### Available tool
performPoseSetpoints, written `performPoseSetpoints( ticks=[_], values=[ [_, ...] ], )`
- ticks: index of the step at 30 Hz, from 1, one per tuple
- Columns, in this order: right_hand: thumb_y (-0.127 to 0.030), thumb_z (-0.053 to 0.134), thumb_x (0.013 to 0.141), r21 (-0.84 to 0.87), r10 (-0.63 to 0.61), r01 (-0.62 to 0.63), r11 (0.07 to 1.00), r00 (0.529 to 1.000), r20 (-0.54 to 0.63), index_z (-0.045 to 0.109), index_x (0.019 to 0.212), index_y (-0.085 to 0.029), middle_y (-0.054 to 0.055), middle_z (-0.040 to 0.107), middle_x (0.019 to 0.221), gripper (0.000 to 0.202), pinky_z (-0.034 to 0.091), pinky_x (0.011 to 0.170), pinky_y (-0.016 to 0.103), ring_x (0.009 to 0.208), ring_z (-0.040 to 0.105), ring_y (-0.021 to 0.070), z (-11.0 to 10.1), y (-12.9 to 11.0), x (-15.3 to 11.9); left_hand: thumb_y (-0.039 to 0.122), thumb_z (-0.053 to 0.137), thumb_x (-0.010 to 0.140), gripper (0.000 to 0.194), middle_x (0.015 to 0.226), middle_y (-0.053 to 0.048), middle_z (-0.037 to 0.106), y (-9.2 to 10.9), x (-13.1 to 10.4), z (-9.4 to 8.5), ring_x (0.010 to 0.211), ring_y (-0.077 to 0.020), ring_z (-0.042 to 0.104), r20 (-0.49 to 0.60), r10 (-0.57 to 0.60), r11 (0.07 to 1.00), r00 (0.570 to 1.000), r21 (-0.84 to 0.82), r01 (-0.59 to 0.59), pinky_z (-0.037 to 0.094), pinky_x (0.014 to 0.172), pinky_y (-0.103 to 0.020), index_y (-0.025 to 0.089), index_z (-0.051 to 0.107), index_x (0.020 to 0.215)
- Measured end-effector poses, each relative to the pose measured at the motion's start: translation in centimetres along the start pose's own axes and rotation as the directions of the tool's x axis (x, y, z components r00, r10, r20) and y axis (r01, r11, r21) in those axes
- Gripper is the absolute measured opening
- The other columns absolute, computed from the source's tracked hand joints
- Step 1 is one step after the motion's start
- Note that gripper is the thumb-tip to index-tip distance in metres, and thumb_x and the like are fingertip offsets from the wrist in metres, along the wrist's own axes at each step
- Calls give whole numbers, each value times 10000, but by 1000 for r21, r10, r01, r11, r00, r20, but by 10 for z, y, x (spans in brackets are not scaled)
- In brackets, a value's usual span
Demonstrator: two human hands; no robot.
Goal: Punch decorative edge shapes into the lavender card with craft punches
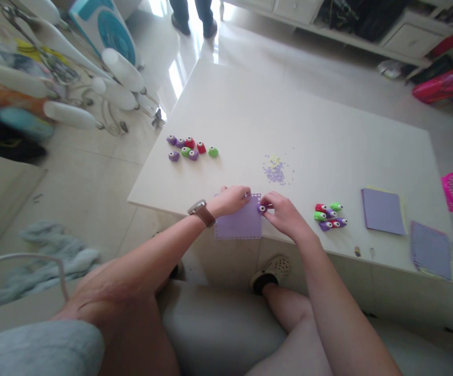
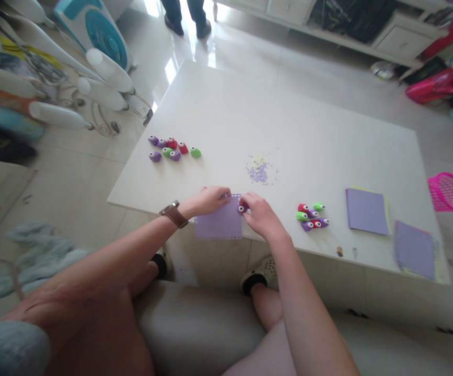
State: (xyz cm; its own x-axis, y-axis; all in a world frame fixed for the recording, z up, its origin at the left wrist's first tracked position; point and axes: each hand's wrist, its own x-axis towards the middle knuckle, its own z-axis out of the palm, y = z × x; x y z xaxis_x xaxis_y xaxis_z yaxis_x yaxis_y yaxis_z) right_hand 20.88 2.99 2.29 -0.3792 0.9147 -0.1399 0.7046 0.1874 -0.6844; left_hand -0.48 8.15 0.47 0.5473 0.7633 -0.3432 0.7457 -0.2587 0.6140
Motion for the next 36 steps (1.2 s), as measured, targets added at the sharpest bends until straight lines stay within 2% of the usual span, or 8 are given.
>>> performPoseSetpoints(
  ticks=[4,11,18,22,24,28,32,36],
  values=[
    [17,611,819,-21,6,-6,1000,1000,15,634,872,-217,39,643,956,241,513,846,325,879,626,199,3,-3,0,282,526,1019,221,1153,-67,790,0,0,6,1146,-274,701,-12,1,1000,1000,26,0,443,1078,-450,225,706,1135],
    [8,645,821,-130,26,-16,991,997,69,645,870,-204,36,657,920,217,433,816,310,870,600,204,10,-8,1,232,550,981,170,1147,-77,760,-1,-2,21,1167,-288,669,-46,39,997,998,72,-36,448,1023,-452,214,693,1072],
    [-17,633,835,-130,61,-47,990,993,104,629,873,-202,34,668,914,189,432,817,296,872,612,196,12,-6,2,266,678,932,279,1294,-117,639,2,-9,29,1229,-296,586,-223,64,980,973,197,-20,461,993,-419,225,640,1205],
    [-16,632,822,-140,75,-56,989,989,127,646,870,-200,35,684,906,191,442,817,297,880,626,200,10,-6,1,276,653,964,76,1058,-69,727,0,-7,30,1024,-243,675,-101,63,989,993,137,-49,487,873,-347,218,670,1010],
    [-28,658,814,-136,91,-73,988,986,138,660,871,-198,37,696,911,180,451,817,295,887,640,201,7,-6,0,285,652,968,76,981,-61,747,-1,-6,30,964,-240,694,-73,66,991,995,121,-56,490,819,-332,215,680,959],
    [-193,816,803,-82,199,-189,979,971,134,694,922,-198,47,729,949,171,481,797,293,896,671,208,-6,-4,-3,291,657,962,89,976,-67,768,-1,-6,28,958,-241,709,-79,74,990,994,122,-64,499,817,-327,215,704,968],
    [-405,799,882,-35,311,-310,950,931,190,713,910,-201,56,753,909,224,508,763,299,846,688,208,-16,0,-6,285,647,958,93,977,-65,775,0,-6,28,945,-233,713,-74,75,989,994,131,-65,502,815,-319,212,703,972],
    [-388,759,931,2,337,-348,938,909,244,734,979,-207,54,781,920,189,524,770,295,851,712,206,-13,-1,-6,272,634,955,90,981,-65,776,0,-5,29,947,-230,712,-72,85,988,994,137,-75,499,815,-317,209,697,969]
  ],
)
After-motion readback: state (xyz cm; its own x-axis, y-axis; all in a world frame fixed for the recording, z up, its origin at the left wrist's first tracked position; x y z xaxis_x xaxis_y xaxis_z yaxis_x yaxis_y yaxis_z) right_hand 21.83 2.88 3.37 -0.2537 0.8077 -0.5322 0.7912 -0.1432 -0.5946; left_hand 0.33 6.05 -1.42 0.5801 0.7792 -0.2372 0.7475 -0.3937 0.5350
